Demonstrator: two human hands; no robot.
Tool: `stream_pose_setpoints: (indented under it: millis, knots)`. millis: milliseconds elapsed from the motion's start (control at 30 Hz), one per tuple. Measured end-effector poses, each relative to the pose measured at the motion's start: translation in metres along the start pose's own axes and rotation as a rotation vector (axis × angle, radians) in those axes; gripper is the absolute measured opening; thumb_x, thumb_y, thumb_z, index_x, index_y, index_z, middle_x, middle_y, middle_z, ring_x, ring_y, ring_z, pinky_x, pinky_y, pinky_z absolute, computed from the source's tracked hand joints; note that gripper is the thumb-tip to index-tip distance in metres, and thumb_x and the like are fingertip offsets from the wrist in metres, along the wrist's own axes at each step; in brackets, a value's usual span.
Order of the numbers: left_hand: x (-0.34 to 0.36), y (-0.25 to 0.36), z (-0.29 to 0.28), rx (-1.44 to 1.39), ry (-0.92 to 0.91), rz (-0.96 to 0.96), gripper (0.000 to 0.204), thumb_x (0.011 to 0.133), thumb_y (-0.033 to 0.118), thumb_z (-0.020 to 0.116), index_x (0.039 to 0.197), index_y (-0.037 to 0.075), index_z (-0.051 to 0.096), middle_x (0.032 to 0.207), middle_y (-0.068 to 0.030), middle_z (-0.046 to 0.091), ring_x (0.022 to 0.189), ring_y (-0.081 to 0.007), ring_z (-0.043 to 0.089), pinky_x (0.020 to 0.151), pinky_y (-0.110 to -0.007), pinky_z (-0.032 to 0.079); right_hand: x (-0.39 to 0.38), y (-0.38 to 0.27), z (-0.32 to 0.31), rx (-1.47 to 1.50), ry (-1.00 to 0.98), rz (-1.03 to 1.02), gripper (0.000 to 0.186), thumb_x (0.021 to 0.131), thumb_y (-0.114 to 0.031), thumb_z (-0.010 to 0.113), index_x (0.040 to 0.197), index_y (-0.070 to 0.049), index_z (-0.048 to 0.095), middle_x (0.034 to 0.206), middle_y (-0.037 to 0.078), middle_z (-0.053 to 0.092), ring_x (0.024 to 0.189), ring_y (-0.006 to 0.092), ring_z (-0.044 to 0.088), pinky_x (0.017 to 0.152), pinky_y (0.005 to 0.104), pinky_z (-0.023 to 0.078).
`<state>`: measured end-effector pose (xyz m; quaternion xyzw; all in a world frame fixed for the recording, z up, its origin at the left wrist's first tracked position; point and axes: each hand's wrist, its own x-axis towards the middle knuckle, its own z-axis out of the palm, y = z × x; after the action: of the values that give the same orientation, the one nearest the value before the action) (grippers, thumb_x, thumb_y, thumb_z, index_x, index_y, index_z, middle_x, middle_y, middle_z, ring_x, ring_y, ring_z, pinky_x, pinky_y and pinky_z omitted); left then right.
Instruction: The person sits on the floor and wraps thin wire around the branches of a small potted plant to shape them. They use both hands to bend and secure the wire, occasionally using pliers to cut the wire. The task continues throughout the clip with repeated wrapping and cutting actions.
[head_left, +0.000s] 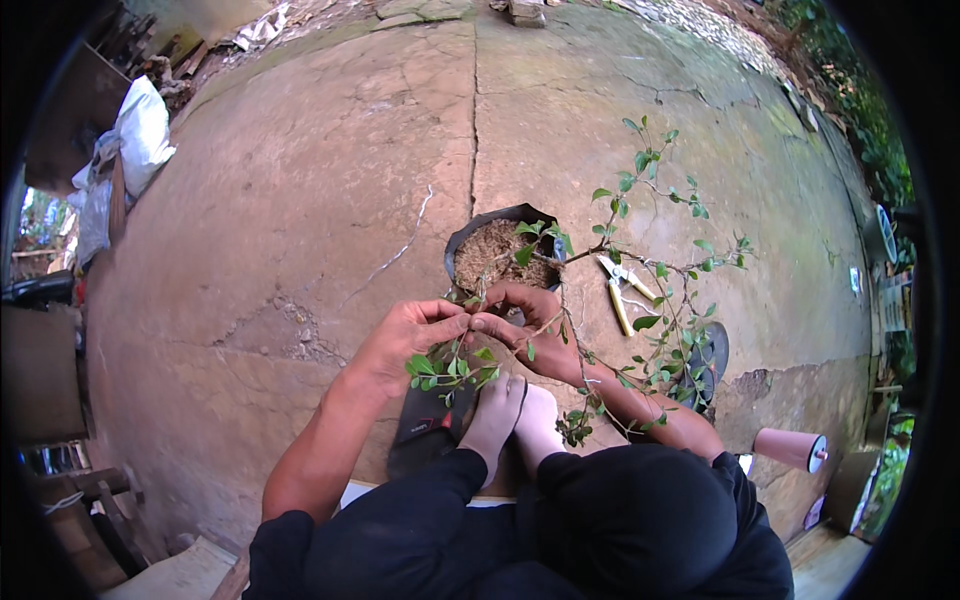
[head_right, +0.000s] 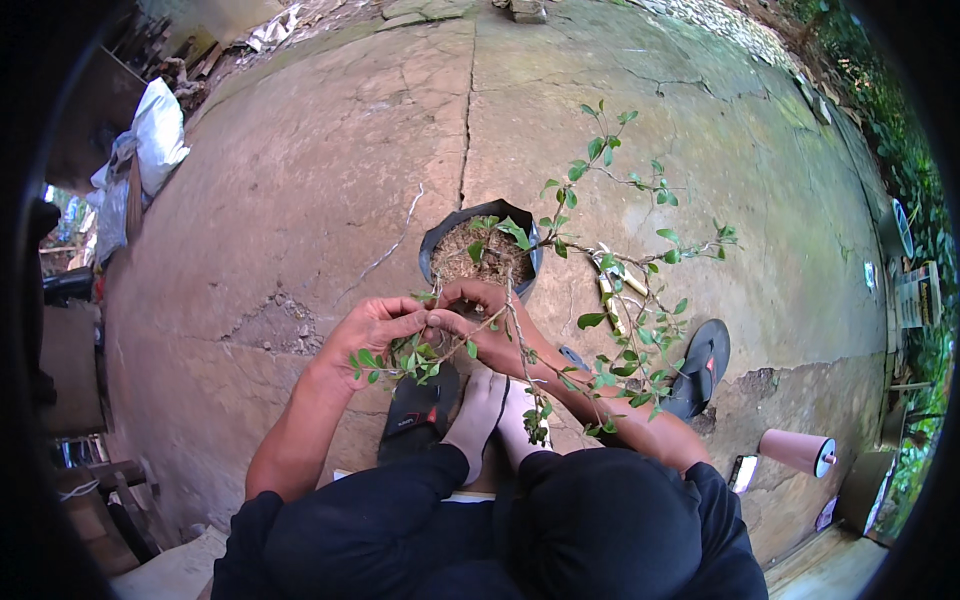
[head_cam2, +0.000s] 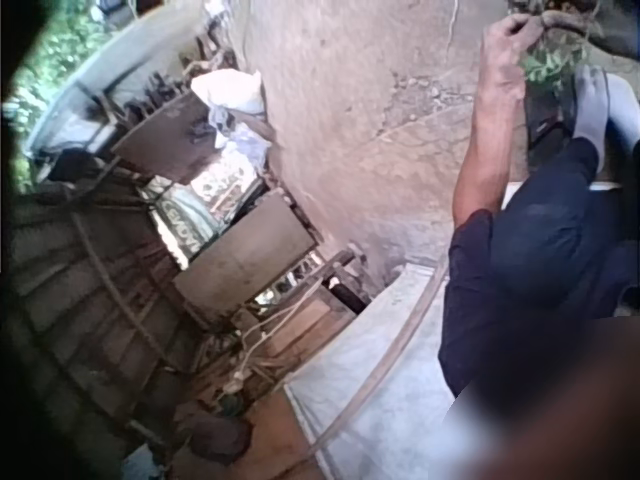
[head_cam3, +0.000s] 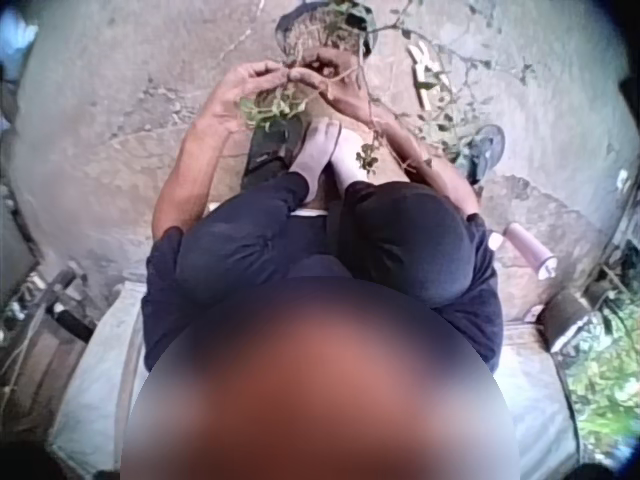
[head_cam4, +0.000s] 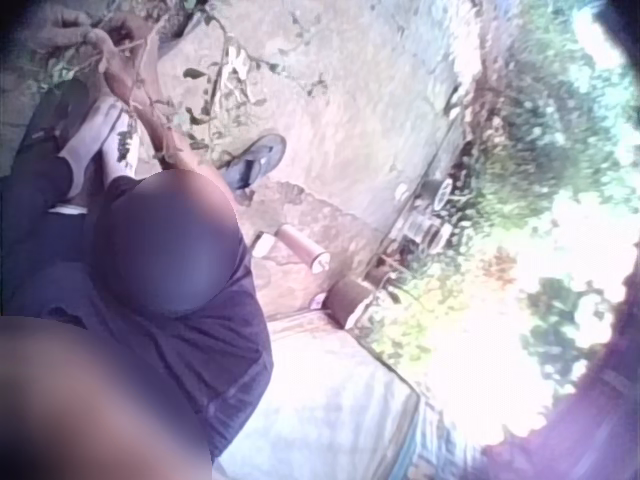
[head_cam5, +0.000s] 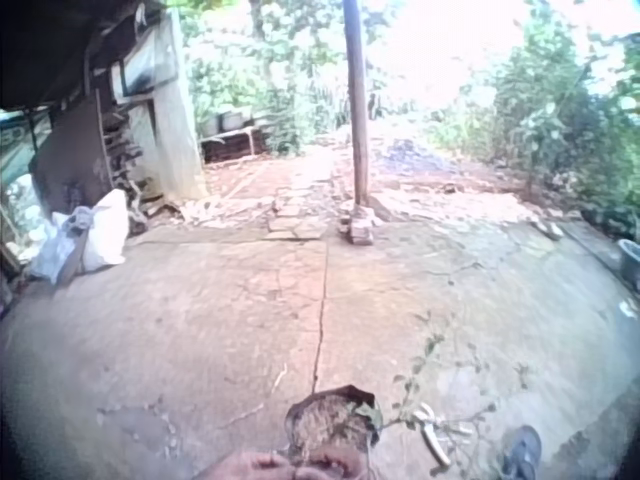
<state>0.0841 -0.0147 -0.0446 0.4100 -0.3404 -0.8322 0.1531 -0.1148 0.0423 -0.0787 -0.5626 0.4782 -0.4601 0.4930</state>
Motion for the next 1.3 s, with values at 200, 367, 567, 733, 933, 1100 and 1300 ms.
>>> stream_pose_setpoints:
  millis: [200,367,567,733,933,1100,1300]
  knots:
    - [0.005,-0.005,0.004,0.103,0.044,0.189,0.014,0.091,0.006,0.065,0.102,-0.001,0.065,0.087,-0.0038,0.067,0.077,-0.0077,0.063,0.070,-0.022,0.052,0.001,0.003,-0.003,0.003,0.010,0.058,0.024,0.089,-0.023,0.070,0.093,0.000,0.067,0.088,0.008,0.067,0.083,0.0135,0.062,0.074,0.0297,0.049]
    - [0.004,-0.003,0.013,0.202,0.080,0.322,0.015,0.091,0.005,0.065,0.104,-0.002,0.064,0.089,-0.0034,0.067,0.081,-0.0076,0.062,0.075,-0.021,0.051,0.000,0.004,-0.006,0.009,0.031,-0.012,0.024,0.088,-0.022,0.072,0.094,0.000,0.065,0.086,0.008,0.066,0.082,0.0129,0.063,0.073,0.0287,0.050]
    - [0.003,0.009,0.021,0.236,0.098,0.230,0.015,0.091,0.007,0.066,0.102,-0.003,0.067,0.091,-0.0028,0.068,0.082,-0.0067,0.062,0.074,-0.021,0.051,-0.004,-0.001,-0.007,0.211,0.063,0.046,0.024,0.088,-0.019,0.072,0.096,-0.001,0.061,0.088,0.006,0.065,0.083,0.0115,0.063,0.073,0.0269,0.051]
    - [0.006,0.020,0.020,0.210,-0.007,0.164,0.017,0.091,0.012,0.068,0.100,-0.002,0.067,0.090,-0.0021,0.067,0.078,-0.0060,0.061,0.068,-0.021,0.051,-0.002,-0.002,-0.007,0.237,0.055,0.018,0.023,0.087,-0.018,0.073,0.097,-0.001,0.061,0.089,0.005,0.065,0.084,0.0117,0.062,0.073,0.0273,0.051]
    - [0.009,0.024,0.019,0.159,-0.075,0.140,0.015,0.091,0.011,0.068,0.099,-0.002,0.065,0.090,-0.0009,0.065,0.081,-0.0051,0.059,0.071,-0.020,0.049,-0.004,-0.002,-0.006,0.179,0.023,0.111,0.025,0.087,-0.019,0.073,0.099,0.000,0.061,0.088,0.004,0.065,0.082,0.0102,0.060,0.073,0.0268,0.050]
    - [0.011,0.022,0.024,0.248,-0.003,0.207,0.017,0.090,0.010,0.068,0.101,-0.003,0.065,0.093,-0.0021,0.064,0.087,-0.0063,0.058,0.077,-0.021,0.048,-0.002,0.002,-0.004,0.255,0.026,0.088,0.023,0.089,-0.019,0.071,0.099,-0.001,0.061,0.086,0.003,0.064,0.080,0.0079,0.058,0.071,0.0256,0.049]
    - [0.019,0.028,0.023,0.335,-0.134,0.180,0.022,0.089,0.014,0.070,0.105,0.001,0.064,0.094,0.0000,0.064,0.086,-0.0067,0.059,0.077,-0.023,0.049,-0.007,0.006,-0.006,0.320,-0.001,0.119,0.020,0.090,-0.019,0.069,0.096,-0.003,0.060,0.085,0.001,0.062,0.078,0.0073,0.056,0.070,0.0245,0.047]
